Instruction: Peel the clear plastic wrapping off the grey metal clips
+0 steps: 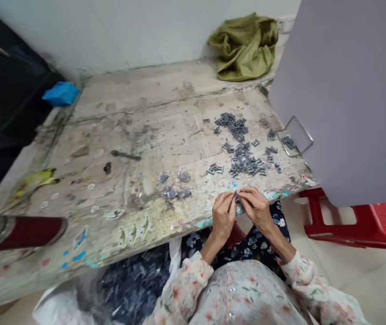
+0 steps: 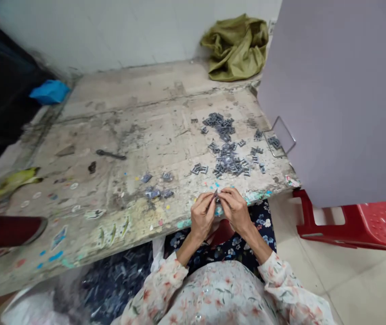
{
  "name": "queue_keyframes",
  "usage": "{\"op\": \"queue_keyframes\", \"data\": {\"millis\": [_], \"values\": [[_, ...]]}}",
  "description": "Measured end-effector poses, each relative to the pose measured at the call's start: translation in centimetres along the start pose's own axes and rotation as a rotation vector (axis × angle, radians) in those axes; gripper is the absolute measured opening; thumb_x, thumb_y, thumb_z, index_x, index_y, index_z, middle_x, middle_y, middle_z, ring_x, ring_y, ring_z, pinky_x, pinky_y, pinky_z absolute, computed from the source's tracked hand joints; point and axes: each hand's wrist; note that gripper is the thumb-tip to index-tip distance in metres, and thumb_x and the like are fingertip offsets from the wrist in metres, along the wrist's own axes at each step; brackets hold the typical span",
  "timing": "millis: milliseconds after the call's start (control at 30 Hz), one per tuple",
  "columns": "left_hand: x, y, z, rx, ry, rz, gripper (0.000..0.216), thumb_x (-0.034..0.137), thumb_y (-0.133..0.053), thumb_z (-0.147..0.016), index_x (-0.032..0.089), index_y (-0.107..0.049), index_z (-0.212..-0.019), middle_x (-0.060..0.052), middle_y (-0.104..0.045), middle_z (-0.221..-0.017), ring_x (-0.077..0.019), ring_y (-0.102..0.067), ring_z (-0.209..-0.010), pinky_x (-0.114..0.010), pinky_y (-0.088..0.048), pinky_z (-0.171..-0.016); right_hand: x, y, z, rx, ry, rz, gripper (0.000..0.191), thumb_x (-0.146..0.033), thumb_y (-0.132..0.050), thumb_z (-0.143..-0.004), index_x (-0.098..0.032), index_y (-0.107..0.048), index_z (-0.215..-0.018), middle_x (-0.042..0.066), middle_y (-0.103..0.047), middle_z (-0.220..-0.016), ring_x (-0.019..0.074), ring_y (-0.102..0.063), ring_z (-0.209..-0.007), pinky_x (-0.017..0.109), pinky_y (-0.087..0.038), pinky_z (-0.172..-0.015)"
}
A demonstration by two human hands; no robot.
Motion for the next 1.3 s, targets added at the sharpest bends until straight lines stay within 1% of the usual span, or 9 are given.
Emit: {"op": "queue_keyframes", "data": {"millis": [133,267,533,700,833,967,1133,1233,1300], "values": [[-0.9,0.5,0.3,-0.043,-0.013,-0.149,0.021,0.014,-0.047,-0.094,0.014,-0.067,-0.101,-0.011,-0.067,-0.098,-0.0210,-0.061,-0.094,-0.038,-0.051,-0.085,0.7,-1.1,0.4,-0.054,0.043,0.121,0.021,-0.017,-0.050,-0.094,-0.017,-0.069,-0.104,0.010,-0.066,-0.095,0.0199,-0.063,-0.093,0.036,-0.055,-0.082],[-1.0,0.4,0.4,-0.059,-0.091,-0.284,0.024,0.012,-0.045,-0.094,0.013,-0.066,-0.105,-0.011,-0.066,-0.096,-0.0221,-0.058,-0.091,-0.038,-0.050,-0.082,0.9,-1.4,1.2,-0.009,0.047,0.193,0.017,-0.018,-0.053,-0.093,-0.017,-0.068,-0.103,0.010,-0.067,-0.095,0.0207,-0.062,-0.093,0.039,-0.053,-0.083],[-1.7,0.5,0.6,-0.058,-0.114,-0.274,0.027,0.012,-0.043,-0.094,0.013,-0.065,-0.109,-0.012,-0.066,-0.097,-0.0224,-0.056,-0.090,-0.039,-0.049,-0.080,1.1,-2.5,1.7,0.090,0.060,0.242,0.017,-0.017,-0.056,-0.092,-0.018,-0.067,-0.106,0.009,-0.068,-0.092,0.0203,-0.064,-0.088,0.038,-0.054,-0.079],[-1.9,0.5,0.6,-0.058,-0.123,-0.254,0.029,0.010,-0.042,-0.094,0.015,-0.064,-0.112,-0.012,-0.066,-0.100,-0.0223,-0.057,-0.092,-0.040,-0.049,-0.082,1.1,-2.3,1.4,0.054,0.128,0.281,0.018,-0.013,-0.057,-0.090,-0.019,-0.068,-0.104,0.008,-0.068,-0.088,0.0187,-0.063,-0.081,0.036,-0.054,-0.075],[-2.4,0.4,0.6,-0.045,-0.174,-0.265,0.030,0.007,-0.044,-0.092,0.013,-0.063,-0.114,-0.013,-0.067,-0.100,-0.0231,-0.057,-0.093,-0.041,-0.051,-0.081,1.1,-2.1,1.3,0.040,0.133,0.282,0.023,-0.010,-0.058,-0.089,-0.019,-0.066,-0.109,0.009,-0.068,-0.090,0.0196,-0.064,-0.085,0.037,-0.054,-0.076],[-2.9,0.4,0.7,-0.069,-0.203,-0.282,0.034,0.007,-0.043,-0.092,0.014,-0.061,-0.120,-0.015,-0.068,-0.102,-0.0246,-0.059,-0.095,-0.043,-0.053,-0.081,1.2,-1.8,0.8,-0.027,0.151,0.231,0.027,-0.008,-0.057,-0.088,-0.020,-0.066,-0.110,0.008,-0.068,-0.090,0.0198,-0.064,-0.086,0.041,-0.055,-0.082],[-3.2,0.3,0.9,-0.103,-0.230,-0.329,0.037,0.008,-0.042,-0.093,0.014,-0.058,-0.125,-0.016,-0.069,-0.103,-0.0254,-0.061,-0.093,-0.044,-0.055,-0.077,0.9,-1.8,0.7,-0.097,0.094,0.177,0.026,-0.009,-0.052,-0.090,-0.020,-0.065,-0.109,0.006,-0.067,-0.088,0.0177,-0.063,-0.083,0.050,-0.053,-0.095],[-2.8,0.3,0.8,-0.118,-0.228,-0.331,0.035,0.008,-0.041,-0.093,0.013,-0.059,-0.122,-0.015,-0.068,-0.100,-0.0246,-0.060,-0.090,-0.042,-0.055,-0.076,0.5,-1.5,0.5,-0.105,0.086,0.176,0.027,-0.008,-0.049,-0.091,-0.020,-0.064,-0.110,0.006,-0.067,-0.089,0.0178,-0.062,-0.083,0.051,-0.052,-0.096],[-2.2,0.6,0.4,-0.126,-0.190,-0.298,0.032,0.008,-0.041,-0.093,0.014,-0.061,-0.118,-0.014,-0.068,-0.096,-0.0230,-0.059,-0.088,-0.040,-0.054,-0.076,0.3,-0.7,-0.3,-0.177,0.080,0.164,0.025,-0.010,-0.048,-0.092,-0.020,-0.065,-0.107,0.006,-0.066,-0.088,0.0181,-0.062,-0.084,0.048,-0.053,-0.093]]}}
Point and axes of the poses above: each hand's wrist, its own z-axis away from the middle knuckle, its own y-axis out of the back of the hand, x = y × z
